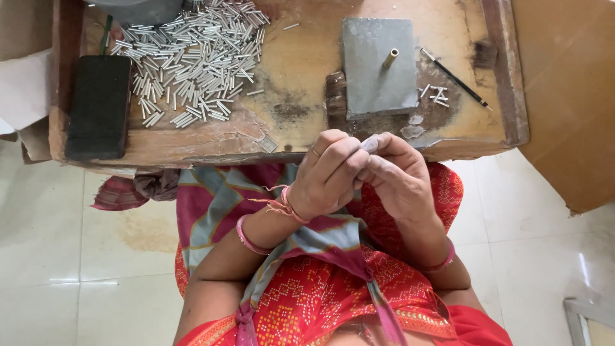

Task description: Manually assembling white components onto small metal pins using a dedicated workbench jig.

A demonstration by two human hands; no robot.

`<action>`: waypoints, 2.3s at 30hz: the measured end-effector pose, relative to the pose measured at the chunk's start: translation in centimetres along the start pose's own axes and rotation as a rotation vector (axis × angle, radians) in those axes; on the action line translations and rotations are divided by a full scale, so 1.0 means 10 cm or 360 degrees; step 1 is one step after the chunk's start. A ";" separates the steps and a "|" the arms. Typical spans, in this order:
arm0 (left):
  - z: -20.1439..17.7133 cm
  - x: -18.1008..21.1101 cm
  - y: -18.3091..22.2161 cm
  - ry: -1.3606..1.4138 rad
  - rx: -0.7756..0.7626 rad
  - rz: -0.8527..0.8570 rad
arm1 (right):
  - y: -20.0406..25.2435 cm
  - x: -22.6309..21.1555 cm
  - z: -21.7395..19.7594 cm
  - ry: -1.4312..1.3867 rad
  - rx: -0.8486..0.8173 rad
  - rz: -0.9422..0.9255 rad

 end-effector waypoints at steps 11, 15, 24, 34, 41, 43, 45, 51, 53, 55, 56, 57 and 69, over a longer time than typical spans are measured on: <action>-0.07 0.02 -0.02 0.0470 0.0069 -0.0210 | 0.10 -0.33 0.07 0.0360 -0.0168 -0.0297; 0.16 -0.24 0.27 0.1351 0.0195 -0.0994 | 0.03 -0.31 0.01 0.0080 -0.0170 -0.0423; 0.33 -0.27 0.31 0.1953 0.0220 -0.1331 | -0.05 -0.15 -0.10 0.0035 -0.0125 -0.0383; 0.41 -0.37 0.43 0.1829 0.0281 -0.1350 | 0.11 -0.36 0.28 0.1464 0.0219 -0.1061; 0.36 -0.37 0.37 0.1732 0.0228 -0.1258 | 0.13 -0.45 0.27 0.1572 0.0152 -0.0959; 0.37 -0.37 0.36 0.1710 0.0185 -0.1242 | 0.13 -0.47 0.27 0.1613 0.0172 -0.0988; 0.40 -0.37 0.38 0.1885 0.0184 -0.1380 | 0.13 -0.48 0.27 0.1565 0.0127 -0.0986; 0.38 -0.38 0.35 0.1697 0.0145 -0.1387 | 0.14 -0.47 0.24 0.1430 0.0110 -0.0982; 0.30 -0.41 0.32 0.1439 0.0186 -0.1375 | 0.13 -0.49 0.23 0.1407 0.0125 -0.0998; 0.18 -0.50 0.27 0.1184 0.0225 -0.1375 | 0.12 -0.48 0.16 0.1383 0.0148 -0.0999; 0.02 -0.52 0.15 0.0490 0.0187 -0.0998 | 0.09 -0.44 0.07 0.1090 0.0128 -0.0911; -0.10 -0.50 0.04 -0.0188 0.0136 -0.0595 | 0.06 -0.40 -0.02 0.0797 0.0108 -0.0820; -0.03 -0.13 -0.06 0.0436 -0.0340 -0.0165 | -0.06 0.07 -0.46 -0.0037 -0.0109 0.0301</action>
Point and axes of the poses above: each hand's wrist, its own y-axis away from the middle knuckle, its own z-axis out of the palm, x = y × z, the point moved 5 cm from there along -y, towards the middle knuckle, and after that the axes turned 4 degrees about x, right-handed, at the moved point
